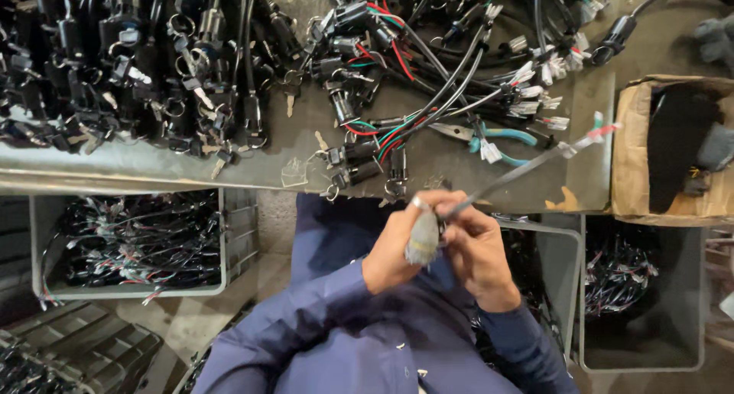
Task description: The person repeatedly strips insulation from black wires using pliers, then places the processed wires into a bin below the workbench. The person handles each wire individually, stripping the outer sheath and inner insulation to expose the conductors.
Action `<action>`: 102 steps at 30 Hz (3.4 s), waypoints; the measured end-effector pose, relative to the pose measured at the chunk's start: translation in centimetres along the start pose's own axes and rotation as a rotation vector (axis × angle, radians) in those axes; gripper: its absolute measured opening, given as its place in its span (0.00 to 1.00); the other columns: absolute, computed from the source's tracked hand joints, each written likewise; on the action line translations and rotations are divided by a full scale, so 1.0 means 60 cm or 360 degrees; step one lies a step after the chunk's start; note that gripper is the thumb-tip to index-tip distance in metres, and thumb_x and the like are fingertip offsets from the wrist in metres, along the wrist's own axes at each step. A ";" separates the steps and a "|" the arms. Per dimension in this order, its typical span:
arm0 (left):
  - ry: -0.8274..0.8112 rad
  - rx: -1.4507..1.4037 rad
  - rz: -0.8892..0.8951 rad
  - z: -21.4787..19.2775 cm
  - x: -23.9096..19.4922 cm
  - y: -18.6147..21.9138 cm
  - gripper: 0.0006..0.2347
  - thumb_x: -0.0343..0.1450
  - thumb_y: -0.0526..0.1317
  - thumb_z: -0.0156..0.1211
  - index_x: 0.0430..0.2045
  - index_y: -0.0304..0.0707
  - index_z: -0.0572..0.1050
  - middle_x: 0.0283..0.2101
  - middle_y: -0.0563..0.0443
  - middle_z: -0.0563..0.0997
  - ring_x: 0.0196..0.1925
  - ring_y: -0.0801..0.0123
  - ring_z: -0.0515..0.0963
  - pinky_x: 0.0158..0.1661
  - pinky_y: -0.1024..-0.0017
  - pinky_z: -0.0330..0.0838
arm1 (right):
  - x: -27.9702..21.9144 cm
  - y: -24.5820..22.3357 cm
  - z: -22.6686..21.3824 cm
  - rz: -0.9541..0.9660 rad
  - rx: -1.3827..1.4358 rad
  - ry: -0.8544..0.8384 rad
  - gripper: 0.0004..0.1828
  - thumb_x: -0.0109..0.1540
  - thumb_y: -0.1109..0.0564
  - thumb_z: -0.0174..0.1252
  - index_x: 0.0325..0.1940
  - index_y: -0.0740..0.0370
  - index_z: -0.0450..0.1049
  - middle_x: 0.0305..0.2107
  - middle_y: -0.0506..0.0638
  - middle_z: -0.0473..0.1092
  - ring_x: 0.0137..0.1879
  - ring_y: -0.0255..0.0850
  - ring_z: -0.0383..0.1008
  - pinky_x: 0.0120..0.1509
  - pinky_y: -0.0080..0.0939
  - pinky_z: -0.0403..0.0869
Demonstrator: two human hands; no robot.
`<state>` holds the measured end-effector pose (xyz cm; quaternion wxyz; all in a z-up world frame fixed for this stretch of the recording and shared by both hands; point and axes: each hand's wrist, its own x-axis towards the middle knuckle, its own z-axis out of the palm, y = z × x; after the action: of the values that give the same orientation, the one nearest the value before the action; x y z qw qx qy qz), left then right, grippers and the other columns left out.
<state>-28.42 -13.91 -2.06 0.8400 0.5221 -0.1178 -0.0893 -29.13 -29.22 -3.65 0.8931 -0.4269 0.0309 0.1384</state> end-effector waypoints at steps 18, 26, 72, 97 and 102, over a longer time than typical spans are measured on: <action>0.0418 0.0969 0.0111 -0.104 0.106 0.071 0.12 0.75 0.30 0.52 0.53 0.37 0.67 0.32 0.49 0.74 0.31 0.68 0.74 0.33 0.69 0.70 | 0.065 -0.179 0.017 -0.0975 -0.3221 0.0428 0.20 0.58 0.48 0.72 0.47 0.59 0.76 0.43 0.54 0.73 0.52 0.53 0.71 0.55 0.54 0.71; 0.0172 0.0107 -0.0284 -0.081 0.048 0.078 0.11 0.75 0.33 0.51 0.53 0.39 0.68 0.32 0.58 0.71 0.29 0.83 0.67 0.26 0.84 0.60 | -0.084 -0.023 0.037 0.0400 -0.0574 -0.0080 0.22 0.65 0.69 0.57 0.63 0.71 0.63 0.41 0.55 0.66 0.45 0.47 0.65 0.49 0.47 0.64; -0.0161 0.0740 -0.0532 -0.105 -0.024 0.052 0.10 0.75 0.37 0.55 0.44 0.30 0.66 0.30 0.43 0.79 0.31 0.65 0.77 0.35 0.67 0.73 | 0.000 -0.066 -0.024 -0.0237 -0.2494 -0.0710 0.30 0.53 0.73 0.55 0.60 0.70 0.65 0.47 0.66 0.71 0.54 0.63 0.71 0.56 0.53 0.71; 0.0252 0.1984 -0.0251 -0.063 -0.047 0.056 0.17 0.65 0.31 0.57 0.49 0.29 0.66 0.44 0.32 0.79 0.32 0.39 0.80 0.30 0.48 0.71 | -0.031 -0.005 0.008 -0.0170 -0.2493 -0.0238 0.15 0.60 0.65 0.58 0.51 0.68 0.68 0.32 0.68 0.72 0.39 0.68 0.74 0.39 0.58 0.72; 0.0193 0.1928 -0.0237 -0.085 -0.047 0.056 0.18 0.65 0.31 0.57 0.50 0.31 0.67 0.44 0.37 0.79 0.33 0.40 0.80 0.31 0.48 0.71 | -0.036 -0.035 0.041 0.0175 -0.2432 -0.0234 0.17 0.61 0.59 0.61 0.52 0.66 0.68 0.35 0.65 0.74 0.43 0.63 0.75 0.44 0.55 0.73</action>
<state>-29.54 -7.30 -1.54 0.3906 0.9178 -0.0628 -0.0349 -30.79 -29.07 -0.13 0.3418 -0.9129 -0.1115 0.1935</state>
